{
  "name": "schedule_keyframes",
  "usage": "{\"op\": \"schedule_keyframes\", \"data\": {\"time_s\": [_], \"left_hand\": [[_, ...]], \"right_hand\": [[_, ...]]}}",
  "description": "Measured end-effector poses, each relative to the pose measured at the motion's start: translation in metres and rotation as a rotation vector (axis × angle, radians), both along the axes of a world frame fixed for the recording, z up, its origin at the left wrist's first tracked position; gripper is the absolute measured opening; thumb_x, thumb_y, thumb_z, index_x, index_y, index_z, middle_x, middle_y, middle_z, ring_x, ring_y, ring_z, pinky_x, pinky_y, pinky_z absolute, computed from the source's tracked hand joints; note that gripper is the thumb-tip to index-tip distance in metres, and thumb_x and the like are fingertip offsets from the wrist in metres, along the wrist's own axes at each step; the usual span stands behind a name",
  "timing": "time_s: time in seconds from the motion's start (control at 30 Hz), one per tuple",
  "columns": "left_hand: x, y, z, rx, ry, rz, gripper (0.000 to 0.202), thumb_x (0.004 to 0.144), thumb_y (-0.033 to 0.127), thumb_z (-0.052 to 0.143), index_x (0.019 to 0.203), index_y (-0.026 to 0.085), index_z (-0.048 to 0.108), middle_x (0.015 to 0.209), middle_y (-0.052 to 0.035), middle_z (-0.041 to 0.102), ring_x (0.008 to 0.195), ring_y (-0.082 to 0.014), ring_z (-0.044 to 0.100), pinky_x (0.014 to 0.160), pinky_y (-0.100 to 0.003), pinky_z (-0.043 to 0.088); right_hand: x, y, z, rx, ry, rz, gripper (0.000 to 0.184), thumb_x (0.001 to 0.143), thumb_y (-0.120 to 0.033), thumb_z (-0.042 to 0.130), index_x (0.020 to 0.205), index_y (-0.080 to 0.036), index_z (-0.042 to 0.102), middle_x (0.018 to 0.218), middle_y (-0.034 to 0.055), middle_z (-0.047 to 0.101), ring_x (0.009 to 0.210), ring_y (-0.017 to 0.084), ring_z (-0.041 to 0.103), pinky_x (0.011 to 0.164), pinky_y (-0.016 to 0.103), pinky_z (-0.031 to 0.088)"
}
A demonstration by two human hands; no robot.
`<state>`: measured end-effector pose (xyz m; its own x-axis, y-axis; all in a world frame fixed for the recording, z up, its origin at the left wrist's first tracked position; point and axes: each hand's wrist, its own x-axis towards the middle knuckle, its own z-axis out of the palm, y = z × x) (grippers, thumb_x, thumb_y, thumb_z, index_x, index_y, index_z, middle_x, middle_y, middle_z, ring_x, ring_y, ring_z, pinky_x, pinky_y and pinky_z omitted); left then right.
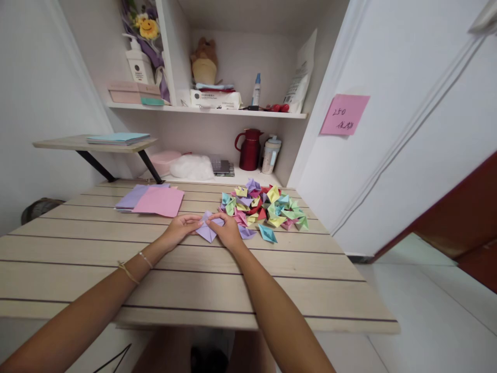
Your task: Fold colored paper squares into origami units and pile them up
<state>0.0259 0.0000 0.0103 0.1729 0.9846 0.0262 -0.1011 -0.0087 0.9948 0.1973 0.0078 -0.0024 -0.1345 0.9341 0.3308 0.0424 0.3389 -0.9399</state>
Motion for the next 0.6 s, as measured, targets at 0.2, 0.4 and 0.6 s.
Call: {"op": "schedule_keyframes", "data": {"time_s": [0.2, 0.4, 0.6], "left_hand": [[-0.0004, 0.0005, 0.0025, 0.027, -0.028, 0.015, 0.048, 0.058, 0.029, 0.076, 0.099, 0.016, 0.054, 0.073, -0.0035, 0.067, 0.064, -0.0147, 0.064, 0.061, -0.027, 0.051], [-0.0008, 0.004, 0.0015, 0.052, -0.048, 0.05, 0.038, 0.058, 0.031, 0.075, 0.084, 0.017, 0.05, 0.07, 0.0, 0.064, 0.059, -0.0121, 0.061, 0.055, -0.022, 0.047], [-0.0017, 0.0047, 0.0004, 0.065, -0.024, 0.089, 0.056, 0.056, 0.027, 0.077, 0.105, 0.016, 0.052, 0.061, 0.0022, 0.062, 0.052, -0.0103, 0.056, 0.052, -0.02, 0.041]], "right_hand": [[-0.0034, 0.0012, -0.0031, -0.11, 0.14, 0.056, 0.058, 0.057, -0.03, 0.074, 0.109, -0.02, 0.051, 0.089, 0.0041, 0.065, 0.077, 0.017, 0.061, 0.068, 0.028, 0.048], [-0.0054, -0.0002, -0.0035, -0.221, 0.275, 0.15, 0.063, 0.055, -0.026, 0.075, 0.111, -0.02, 0.047, 0.084, 0.0035, 0.067, 0.074, 0.018, 0.063, 0.067, 0.03, 0.051], [-0.0045, 0.0012, -0.0032, -0.224, 0.253, 0.166, 0.052, 0.053, -0.027, 0.076, 0.1, -0.018, 0.054, 0.084, 0.0042, 0.068, 0.078, 0.018, 0.063, 0.072, 0.031, 0.051]]}}
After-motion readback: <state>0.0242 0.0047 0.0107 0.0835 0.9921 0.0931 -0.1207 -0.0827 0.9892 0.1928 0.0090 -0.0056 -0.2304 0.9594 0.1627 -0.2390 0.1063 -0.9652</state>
